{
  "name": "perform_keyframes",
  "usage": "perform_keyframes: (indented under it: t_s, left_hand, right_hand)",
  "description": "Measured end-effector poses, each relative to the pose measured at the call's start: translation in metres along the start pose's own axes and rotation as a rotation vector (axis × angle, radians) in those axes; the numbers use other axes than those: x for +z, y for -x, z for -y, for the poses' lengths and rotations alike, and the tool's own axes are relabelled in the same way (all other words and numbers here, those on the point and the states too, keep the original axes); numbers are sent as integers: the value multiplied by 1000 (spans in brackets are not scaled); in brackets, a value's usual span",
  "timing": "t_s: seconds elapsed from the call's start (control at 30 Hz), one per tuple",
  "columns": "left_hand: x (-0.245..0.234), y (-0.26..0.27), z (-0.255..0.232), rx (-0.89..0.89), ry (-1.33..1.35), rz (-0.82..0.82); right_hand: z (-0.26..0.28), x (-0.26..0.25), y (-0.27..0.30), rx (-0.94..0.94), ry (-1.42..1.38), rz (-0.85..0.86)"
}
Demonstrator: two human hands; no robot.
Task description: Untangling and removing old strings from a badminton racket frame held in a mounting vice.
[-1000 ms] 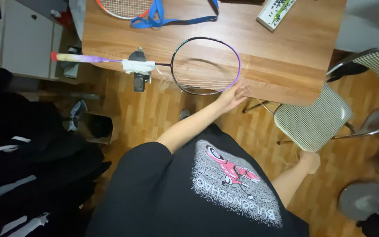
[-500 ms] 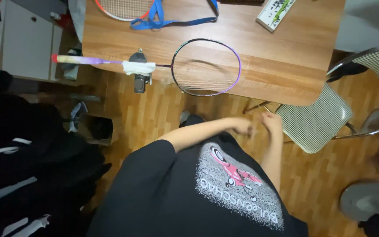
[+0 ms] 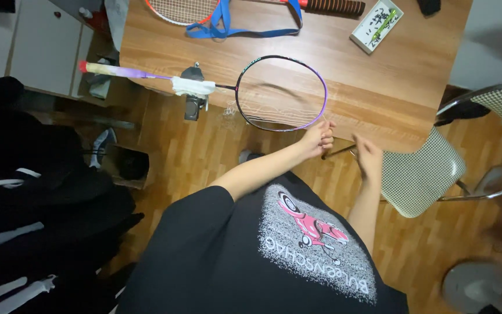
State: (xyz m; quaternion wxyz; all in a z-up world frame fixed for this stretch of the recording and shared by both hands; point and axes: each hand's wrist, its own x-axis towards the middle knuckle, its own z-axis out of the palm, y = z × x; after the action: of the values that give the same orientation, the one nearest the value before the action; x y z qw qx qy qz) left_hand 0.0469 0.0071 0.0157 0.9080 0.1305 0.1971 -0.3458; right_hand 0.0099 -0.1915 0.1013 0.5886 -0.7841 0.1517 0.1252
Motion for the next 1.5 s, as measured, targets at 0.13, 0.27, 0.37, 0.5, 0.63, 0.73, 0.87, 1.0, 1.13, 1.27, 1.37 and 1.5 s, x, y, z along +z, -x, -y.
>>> perform_keyframes:
  t_s: [0.13,0.27,0.37,0.5,0.63,0.73,0.87,1.0,1.13,1.27,1.37,1.5]
  left_hand:
    - [12,8,-1,79,-96,-73]
    - [-49,-9,2,235,-544,-114]
    - [-91,-4,-15,275,-918,-25]
    - [-74,92,-85,-262,-815,-43]
    - [-113,189,-163,-209,-837,-350]
    - [-173,208,-187,407,-1282,-763]
    - [-118,213,-198,754,-1178,-811]
    - [-86,201,-202,810,-1271,-700]
    - [-78,199,-208,1041,-1439,-715]
    - [-74,202,-211,1092,-1329,-751]
    - [-72,205,-214,1153,-1334,-736]
    - [-61,212,-216,1153,-1341,-715]
  right_hand:
    - [67,56,-43,131,-60,229]
    - [89,89,-59,315,-51,352]
    - [78,91,-59,363,-64,412]
    - [60,76,-54,364,-302,385]
    - [64,65,-53,431,-525,408]
    - [67,66,-55,501,-522,368]
    - [56,73,-66,524,-568,387]
    - [55,77,-69,539,-570,380]
    - [42,80,-73,518,-620,442]
    - [43,83,-69,549,-589,370]
    - [45,85,-69,550,-586,367]
    - [47,85,-66,549,-563,378]
